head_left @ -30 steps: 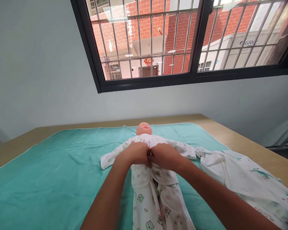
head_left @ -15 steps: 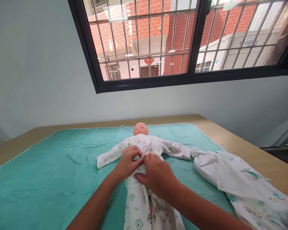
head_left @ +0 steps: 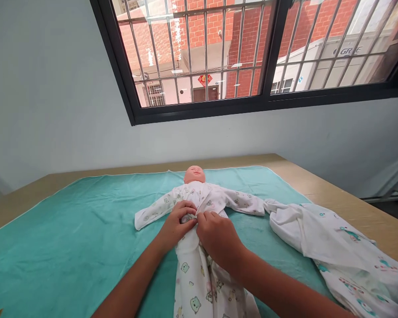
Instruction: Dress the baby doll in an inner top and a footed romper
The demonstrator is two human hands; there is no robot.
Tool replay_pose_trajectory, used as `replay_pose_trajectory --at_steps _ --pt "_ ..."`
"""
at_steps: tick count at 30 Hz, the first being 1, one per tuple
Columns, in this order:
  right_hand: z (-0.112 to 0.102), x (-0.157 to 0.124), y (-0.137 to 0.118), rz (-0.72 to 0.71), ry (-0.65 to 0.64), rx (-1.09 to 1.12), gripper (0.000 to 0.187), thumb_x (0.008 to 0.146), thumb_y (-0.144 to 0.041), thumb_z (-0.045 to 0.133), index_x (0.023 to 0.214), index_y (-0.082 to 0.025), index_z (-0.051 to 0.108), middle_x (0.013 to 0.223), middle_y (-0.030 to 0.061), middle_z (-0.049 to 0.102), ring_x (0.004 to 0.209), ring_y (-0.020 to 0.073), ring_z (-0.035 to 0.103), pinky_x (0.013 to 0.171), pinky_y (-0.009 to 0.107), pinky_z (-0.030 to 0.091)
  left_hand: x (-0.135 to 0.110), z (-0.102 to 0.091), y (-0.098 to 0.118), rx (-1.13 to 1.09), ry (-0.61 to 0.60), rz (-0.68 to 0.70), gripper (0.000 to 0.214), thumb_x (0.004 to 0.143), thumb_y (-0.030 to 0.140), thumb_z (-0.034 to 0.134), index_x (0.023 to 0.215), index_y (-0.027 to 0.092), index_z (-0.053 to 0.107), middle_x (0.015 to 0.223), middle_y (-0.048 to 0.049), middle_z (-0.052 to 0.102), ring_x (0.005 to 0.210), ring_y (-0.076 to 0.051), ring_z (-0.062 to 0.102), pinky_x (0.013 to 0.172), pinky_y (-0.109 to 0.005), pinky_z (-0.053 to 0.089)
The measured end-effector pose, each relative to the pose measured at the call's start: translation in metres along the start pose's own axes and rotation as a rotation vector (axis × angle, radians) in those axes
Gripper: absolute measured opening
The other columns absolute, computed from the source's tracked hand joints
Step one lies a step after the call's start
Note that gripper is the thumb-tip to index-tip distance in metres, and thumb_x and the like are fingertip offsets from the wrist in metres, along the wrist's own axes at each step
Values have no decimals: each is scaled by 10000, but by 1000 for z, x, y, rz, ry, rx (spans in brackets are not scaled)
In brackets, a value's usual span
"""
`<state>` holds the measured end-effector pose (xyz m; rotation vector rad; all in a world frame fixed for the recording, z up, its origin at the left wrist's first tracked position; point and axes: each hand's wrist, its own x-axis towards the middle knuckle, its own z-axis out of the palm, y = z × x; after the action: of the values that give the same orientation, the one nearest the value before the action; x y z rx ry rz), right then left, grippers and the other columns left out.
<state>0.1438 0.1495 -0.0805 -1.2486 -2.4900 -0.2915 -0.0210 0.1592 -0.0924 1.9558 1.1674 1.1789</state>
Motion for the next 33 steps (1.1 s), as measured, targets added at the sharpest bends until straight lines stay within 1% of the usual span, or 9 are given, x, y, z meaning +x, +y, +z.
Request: replay_pose_trajectory --at_steps 3,7,11,15,21,26,28,31,33 --pt "4 -2 5 -45 11 30 192 817 -2 444 809 -154 560 758 66 605 702 186 558 554 307 250 0 -1 -3 -15 -2 9 83 848 276 623 878 208 661 1085 -57 591 1101 -208 529 1035 -355 387" --pt "5 -1 16 -54 63 160 206 891 -73 409 755 -164 535 701 27 585 636 143 507 568 303 220 0 -1 -2 14 30 -5 124 868 315 609 863 205 667 1074 -52 602 1084 -200 535 1017 -349 395" --pt "7 0 23 -67 90 231 219 912 -140 408 718 -168 506 670 6 570 605 124 470 579 300 206 0 0 2 76 41 11 115 861 304 621 845 207 680 1054 -49 624 1067 -199 545 1007 -353 405" --pt "8 1 28 -107 103 255 225 910 -143 400 706 -169 491 663 -3 562 600 115 456 583 300 203 0 0 6 127 56 26 112 864 287 616 864 219 705 1047 -52 639 1048 -202 556 984 -358 428" --pt "9 5 37 -182 81 248 193 911 -154 409 736 -173 488 693 -3 573 610 115 458 566 294 194 0 3 8 265 89 109 169 897 266 571 911 240 738 1011 -48 679 992 -202 566 938 -377 439" --pt "3 6 42 -270 49 207 91 847 -115 481 801 -182 523 707 -9 574 591 121 443 536 289 166 0 6 10 289 94 137 201 902 198 545 923 241 739 995 -45 673 966 -198 565 903 -379 451" --pt "1 6 45 -310 44 188 112 813 -90 502 850 -187 545 737 -9 585 603 126 451 528 290 158 -1 8 11 296 91 133 211 896 169 537 921 231 737 981 -45 668 959 -195 562 899 -376 451" --pt "-1 7 50 -351 27 193 231 769 -50 513 935 -199 571 775 -11 597 630 128 464 526 286 168 -1 9 14 323 67 118 202 869 147 559 923 226 738 963 -40 661 963 -198 551 902 -375 447" --pt "1 8 53 -332 28 246 211 800 -52 498 918 -207 580 754 -18 587 635 120 465 533 277 193 0 10 16 347 32 99 190 835 163 614 962 235 736 981 -35 656 981 -205 541 916 -382 439"
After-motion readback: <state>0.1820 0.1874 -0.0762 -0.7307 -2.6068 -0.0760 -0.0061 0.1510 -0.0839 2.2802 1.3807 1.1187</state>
